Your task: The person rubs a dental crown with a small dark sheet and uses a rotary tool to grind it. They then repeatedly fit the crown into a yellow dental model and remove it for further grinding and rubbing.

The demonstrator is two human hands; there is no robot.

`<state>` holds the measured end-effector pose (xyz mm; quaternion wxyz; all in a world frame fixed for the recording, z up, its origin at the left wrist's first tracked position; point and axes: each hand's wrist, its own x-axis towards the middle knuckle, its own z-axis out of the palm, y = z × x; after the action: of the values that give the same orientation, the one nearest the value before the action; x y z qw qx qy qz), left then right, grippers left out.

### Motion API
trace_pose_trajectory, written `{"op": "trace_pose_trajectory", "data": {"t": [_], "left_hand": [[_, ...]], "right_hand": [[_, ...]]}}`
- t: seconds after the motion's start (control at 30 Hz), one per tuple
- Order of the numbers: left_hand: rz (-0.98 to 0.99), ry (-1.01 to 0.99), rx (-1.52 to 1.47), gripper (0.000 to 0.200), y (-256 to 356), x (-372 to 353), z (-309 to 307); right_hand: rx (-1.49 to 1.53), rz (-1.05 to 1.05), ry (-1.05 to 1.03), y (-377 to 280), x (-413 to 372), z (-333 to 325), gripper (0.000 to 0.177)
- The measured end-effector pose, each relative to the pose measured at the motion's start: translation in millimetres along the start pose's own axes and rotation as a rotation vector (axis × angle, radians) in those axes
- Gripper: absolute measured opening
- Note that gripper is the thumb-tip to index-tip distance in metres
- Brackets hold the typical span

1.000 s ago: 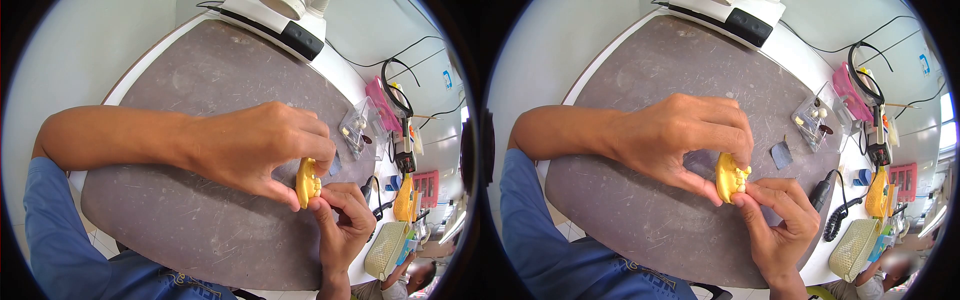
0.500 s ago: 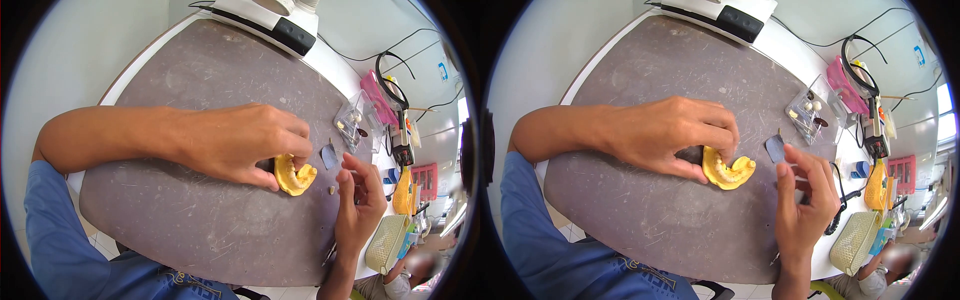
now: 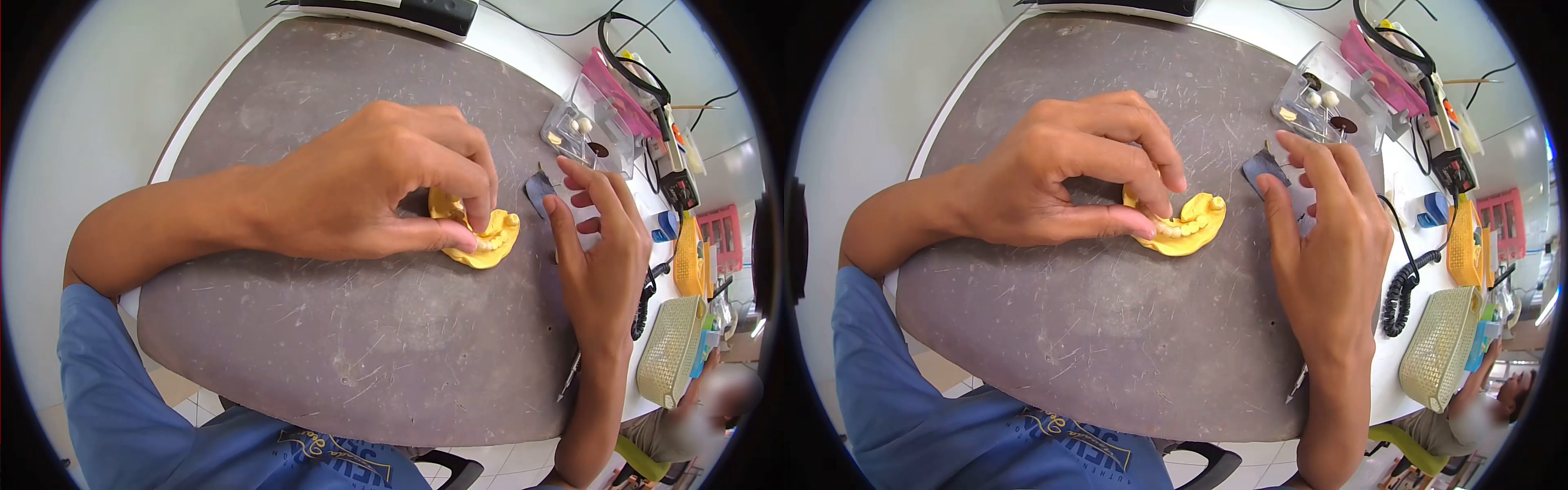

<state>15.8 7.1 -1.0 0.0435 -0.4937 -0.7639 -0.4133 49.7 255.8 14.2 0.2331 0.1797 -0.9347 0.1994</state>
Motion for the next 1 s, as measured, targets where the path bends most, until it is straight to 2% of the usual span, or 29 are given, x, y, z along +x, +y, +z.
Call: {"op": "trace_pose_trajectory", "data": {"t": [0.03, 0.13, 0.23, 0.6, 1.0], "left_hand": [[0.022, 0.009, 0.008, 0.017, 0, 1, 0], [0.068, 0.027, 0.050, 0.016, -1, 1, 1], [0.114, 0.032, 0.101, 0.017, -2, 2, 0], [0.093, -0.009, 0.066, 0.018, -5, 1, -3], [0.020, -0.114, 0.027, 0.017, -6, 4, -13]], "right_hand": [[0.002, 0.003, 0.002, -3, -1, -4, 0.031], [0.307, -0.110, -0.188, -11, -7, -10, 0.031], [0.284, -0.232, -0.237, -11, -11, -5, 0.035], [0.342, -0.252, -0.227, -19, -9, -2, 0.024], [0.366, -0.171, -0.179, -28, -10, -3, 0.016]]}}
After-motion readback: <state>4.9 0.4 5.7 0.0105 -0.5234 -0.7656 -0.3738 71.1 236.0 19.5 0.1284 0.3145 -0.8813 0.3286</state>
